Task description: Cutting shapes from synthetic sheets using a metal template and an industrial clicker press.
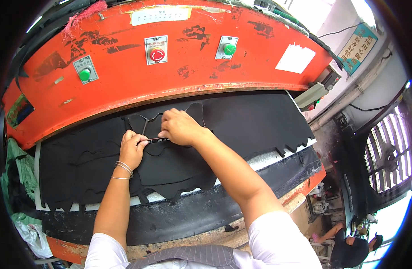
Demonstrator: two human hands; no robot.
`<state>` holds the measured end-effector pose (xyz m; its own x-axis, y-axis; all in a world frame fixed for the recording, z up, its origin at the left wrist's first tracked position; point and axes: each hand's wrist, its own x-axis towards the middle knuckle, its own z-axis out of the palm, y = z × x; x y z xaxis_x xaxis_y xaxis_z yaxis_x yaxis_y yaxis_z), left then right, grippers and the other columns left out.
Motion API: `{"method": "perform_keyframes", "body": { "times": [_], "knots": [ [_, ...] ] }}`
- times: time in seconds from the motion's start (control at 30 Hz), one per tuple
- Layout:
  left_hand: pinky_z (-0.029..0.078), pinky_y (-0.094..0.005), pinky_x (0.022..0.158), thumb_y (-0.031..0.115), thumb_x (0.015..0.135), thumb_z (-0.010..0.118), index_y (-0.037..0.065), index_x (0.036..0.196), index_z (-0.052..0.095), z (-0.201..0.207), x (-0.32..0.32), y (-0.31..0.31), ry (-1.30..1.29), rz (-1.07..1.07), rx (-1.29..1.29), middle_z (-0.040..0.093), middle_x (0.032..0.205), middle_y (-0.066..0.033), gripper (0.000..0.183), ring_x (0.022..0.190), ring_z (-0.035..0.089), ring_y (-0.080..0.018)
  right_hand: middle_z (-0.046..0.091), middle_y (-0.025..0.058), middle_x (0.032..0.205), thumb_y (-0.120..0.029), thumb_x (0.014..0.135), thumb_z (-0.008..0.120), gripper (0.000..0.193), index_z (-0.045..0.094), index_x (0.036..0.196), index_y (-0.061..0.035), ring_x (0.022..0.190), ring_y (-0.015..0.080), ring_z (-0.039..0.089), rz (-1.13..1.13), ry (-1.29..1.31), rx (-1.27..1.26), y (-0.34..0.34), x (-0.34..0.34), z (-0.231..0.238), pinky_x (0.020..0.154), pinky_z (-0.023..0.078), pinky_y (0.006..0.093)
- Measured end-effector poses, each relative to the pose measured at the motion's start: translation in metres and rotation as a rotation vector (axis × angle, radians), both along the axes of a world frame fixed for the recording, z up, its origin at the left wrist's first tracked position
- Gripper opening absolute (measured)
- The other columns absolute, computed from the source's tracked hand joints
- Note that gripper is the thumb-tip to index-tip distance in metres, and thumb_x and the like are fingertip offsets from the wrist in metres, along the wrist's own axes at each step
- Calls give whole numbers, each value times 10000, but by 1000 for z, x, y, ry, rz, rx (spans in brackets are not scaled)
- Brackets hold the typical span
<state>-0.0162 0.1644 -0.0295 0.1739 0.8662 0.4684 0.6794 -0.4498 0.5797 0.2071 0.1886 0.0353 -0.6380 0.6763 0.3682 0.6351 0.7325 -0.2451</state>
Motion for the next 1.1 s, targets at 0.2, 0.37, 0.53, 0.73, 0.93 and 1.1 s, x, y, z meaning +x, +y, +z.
{"method": "perform_keyframes", "body": {
  "times": [0.2, 0.37, 0.53, 0.73, 0.93, 1.1],
  "knots": [
    [436, -391, 804, 57, 779, 675, 39, 817, 660, 37, 15, 19, 7, -36, 139, 508, 840, -105, 44, 865, 513, -306, 695, 144, 937, -407, 713, 785, 433, 730, 981, -71, 939, 321, 644, -66, -625, -523, 51, -28, 24, 804, 497, 409],
    [467, -344, 787, 57, 783, 720, 31, 1187, 500, 12, 20, 17, -280, 178, 282, 479, 1042, -122, 461, 851, 558, -254, 708, 135, 925, -374, 739, 779, 369, 736, 1015, -134, 903, 288, 666, 100, -466, -698, 56, -24, 29, 798, 496, 386],
    [478, -388, 809, 424, 908, 602, 21, 1319, 450, -4, 19, 15, -163, 13, -204, 616, 946, -137, 596, 878, 584, -307, 704, 111, 987, -400, 779, 743, 325, 742, 957, -128, 940, 265, 655, 223, -197, -526, 42, 15, 44, 885, 440, 396],
    [456, -407, 861, 227, 856, 649, 52, 1132, 637, 1, 44, 7, 257, 76, -2, 558, 1007, -127, 327, 969, 524, -324, 707, 57, 928, -344, 851, 710, 277, 706, 841, -68, 931, 227, 652, -37, 102, 255, -19, 105, 120, 1015, 315, 415],
    [424, -411, 883, 254, 839, 665, 89, 1103, 667, 49, 104, -12, 391, 149, 32, 599, 1066, -88, 311, 1026, 538, -289, 653, 188, 785, -464, 927, 545, 508, 616, 776, 15, 754, 327, 630, -607, 591, 135, -18, 215, 152, 676, 464, 427],
    [414, -437, 900, 297, 854, 636, 99, 1121, 659, 52, 223, -52, 348, -80, -45, 632, 1073, -78, 334, 1040, 560, -288, 446, -4, 595, -511, 924, 564, 461, 481, 784, -80, 478, 104, 368, -745, 1112, -594, 12, 258, 97, 423, 326, 272]
  ]
}}
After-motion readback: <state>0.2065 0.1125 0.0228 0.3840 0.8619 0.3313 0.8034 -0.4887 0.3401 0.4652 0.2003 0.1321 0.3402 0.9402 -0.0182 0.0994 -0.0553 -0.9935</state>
